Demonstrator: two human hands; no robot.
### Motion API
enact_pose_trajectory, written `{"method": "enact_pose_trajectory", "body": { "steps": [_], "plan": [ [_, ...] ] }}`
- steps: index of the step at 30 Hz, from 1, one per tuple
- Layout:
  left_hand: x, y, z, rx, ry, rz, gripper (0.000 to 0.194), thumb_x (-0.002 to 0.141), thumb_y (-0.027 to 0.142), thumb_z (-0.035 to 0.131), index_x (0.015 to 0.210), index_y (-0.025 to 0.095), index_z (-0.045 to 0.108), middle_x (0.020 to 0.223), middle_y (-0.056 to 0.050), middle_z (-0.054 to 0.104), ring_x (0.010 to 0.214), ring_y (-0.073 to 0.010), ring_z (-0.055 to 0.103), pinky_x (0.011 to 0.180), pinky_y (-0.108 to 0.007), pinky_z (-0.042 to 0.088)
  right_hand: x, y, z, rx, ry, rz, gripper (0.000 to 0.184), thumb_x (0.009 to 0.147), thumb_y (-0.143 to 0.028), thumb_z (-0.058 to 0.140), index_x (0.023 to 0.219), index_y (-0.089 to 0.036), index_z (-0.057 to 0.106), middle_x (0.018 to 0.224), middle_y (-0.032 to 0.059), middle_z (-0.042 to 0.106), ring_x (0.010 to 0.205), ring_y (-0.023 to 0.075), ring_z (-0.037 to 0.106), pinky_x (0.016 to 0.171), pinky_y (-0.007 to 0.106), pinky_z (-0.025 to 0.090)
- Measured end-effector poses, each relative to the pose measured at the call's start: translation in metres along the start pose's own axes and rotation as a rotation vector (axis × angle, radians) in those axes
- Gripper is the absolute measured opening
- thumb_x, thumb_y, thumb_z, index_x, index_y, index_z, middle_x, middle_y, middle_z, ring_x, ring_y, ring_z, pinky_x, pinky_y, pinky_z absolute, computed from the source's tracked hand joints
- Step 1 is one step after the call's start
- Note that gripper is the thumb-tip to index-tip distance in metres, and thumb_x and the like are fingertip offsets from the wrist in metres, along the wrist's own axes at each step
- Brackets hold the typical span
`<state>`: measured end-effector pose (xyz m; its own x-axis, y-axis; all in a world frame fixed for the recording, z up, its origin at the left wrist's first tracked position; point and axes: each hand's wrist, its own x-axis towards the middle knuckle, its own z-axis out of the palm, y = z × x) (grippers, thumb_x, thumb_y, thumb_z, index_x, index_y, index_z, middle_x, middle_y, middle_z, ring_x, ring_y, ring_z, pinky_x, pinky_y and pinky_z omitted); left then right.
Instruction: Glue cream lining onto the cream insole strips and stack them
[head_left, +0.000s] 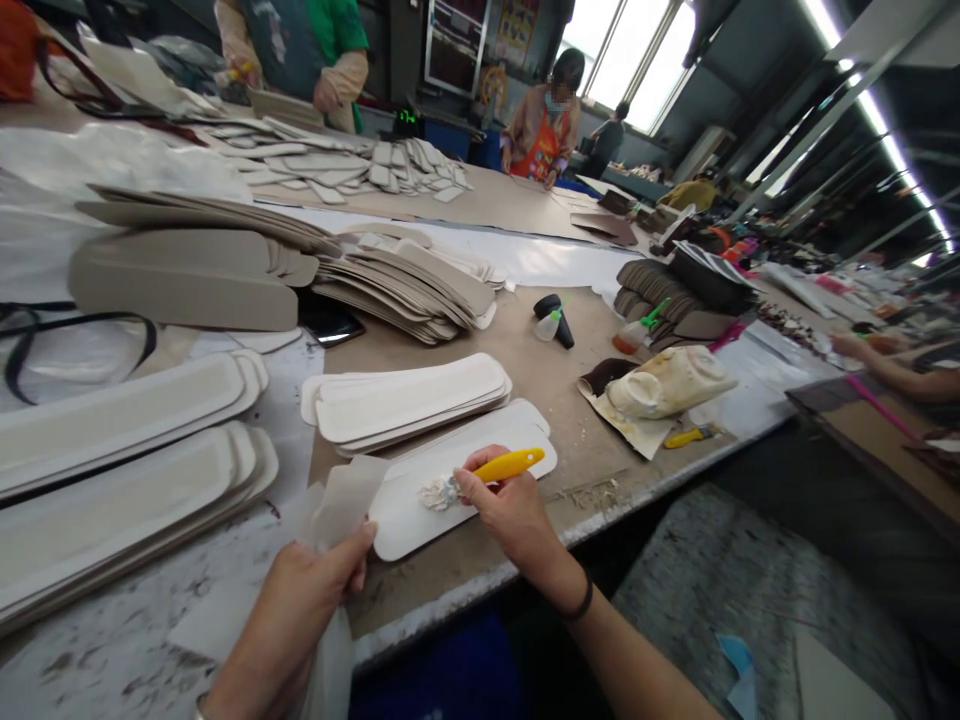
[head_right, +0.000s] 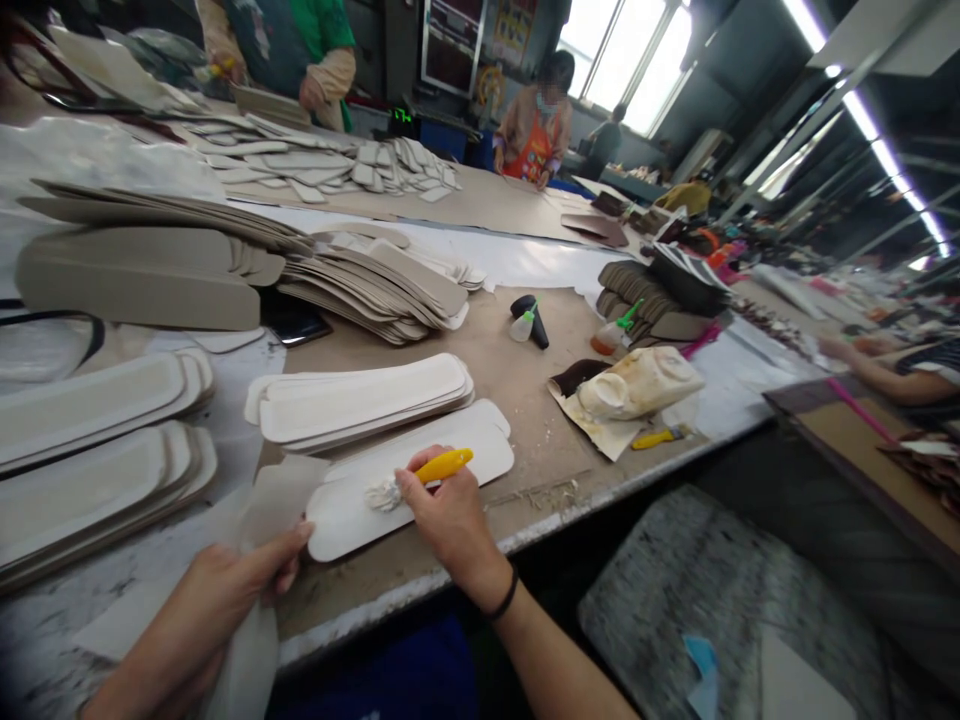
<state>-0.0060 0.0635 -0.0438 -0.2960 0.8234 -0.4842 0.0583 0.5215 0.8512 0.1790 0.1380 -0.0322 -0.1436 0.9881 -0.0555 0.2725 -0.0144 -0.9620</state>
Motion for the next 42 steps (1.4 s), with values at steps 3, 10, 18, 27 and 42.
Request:
{"method": "enact_pose_trajectory", "body": {
  "steps": [3, 10, 18, 27, 42],
  "plan": [
    [-0.003, -0.001, 0.001, -0.043, 0.042, -0.009, 0.047, 0.066, 0.057, 0.063, 0.039, 0.023, 0.046, 0.045, 0.002, 0.046, 0.051, -0.0163, 0.042, 0.058, -0.030, 0.034, 0.010, 0.009, -0.028, -0.218, 0.138, -0.145, 0.016, 0.078, -0.036, 0.061, 0.076, -0.020, 0.059, 0.077, 0.0032, 0.059, 0.072, 0.0193, 0.059, 0.069, 0.032, 0.050],
    [0.003, -0.005, 0.002, 0.009, 0.057, -0.061, 0.048, 0.060, 0.063, 0.058, 0.033, 0.024, 0.050, 0.043, -0.003, 0.051, 0.051, -0.0199, 0.049, 0.057, -0.032, 0.039, 0.021, 0.016, -0.090, -0.653, 0.335, -0.391, 0.016, 0.088, -0.030, 0.053, 0.077, -0.020, 0.059, 0.079, 0.0057, 0.059, 0.075, 0.0211, 0.059, 0.076, 0.036, 0.048],
    [-0.002, -0.003, 0.008, 0.030, 0.120, -0.072, 0.048, 0.055, 0.066, 0.052, 0.028, 0.026, 0.047, 0.041, -0.003, 0.050, 0.050, -0.0203, 0.048, 0.061, -0.035, 0.040, -0.014, 0.016, -0.049, -0.800, 0.210, -0.535, 0.017, 0.092, -0.016, 0.048, 0.079, -0.020, 0.058, 0.080, 0.0064, 0.058, 0.078, 0.0219, 0.055, 0.072, 0.035, 0.048],
    [-0.010, -0.005, -0.001, -0.094, 0.212, -0.069, 0.051, 0.047, 0.063, 0.073, 0.076, 0.021, 0.061, 0.044, 0.006, 0.052, 0.051, -0.0199, 0.050, 0.059, -0.033, 0.040, -0.041, -0.024, -0.005, -0.181, -0.003, -0.420, 0.018, 0.094, -0.026, 0.047, 0.080, -0.020, 0.055, 0.082, 0.0030, 0.055, 0.080, 0.0159, 0.055, 0.074, 0.028, 0.046],
    [-0.037, 0.014, 0.008, -0.005, 0.079, 0.101, 0.052, 0.064, 0.061, 0.058, 0.095, 0.020, 0.068, 0.090, -0.010, 0.074, 0.097, -0.0355, 0.066, 0.091, -0.044, 0.047, -0.043, -0.045, 0.056, -0.050, -0.255, -0.024, 0.011, 0.076, -0.028, 0.061, 0.070, -0.020, 0.058, 0.063, -0.0019, 0.053, 0.062, 0.0146, 0.051, 0.061, 0.026, 0.042]
  ]
}}
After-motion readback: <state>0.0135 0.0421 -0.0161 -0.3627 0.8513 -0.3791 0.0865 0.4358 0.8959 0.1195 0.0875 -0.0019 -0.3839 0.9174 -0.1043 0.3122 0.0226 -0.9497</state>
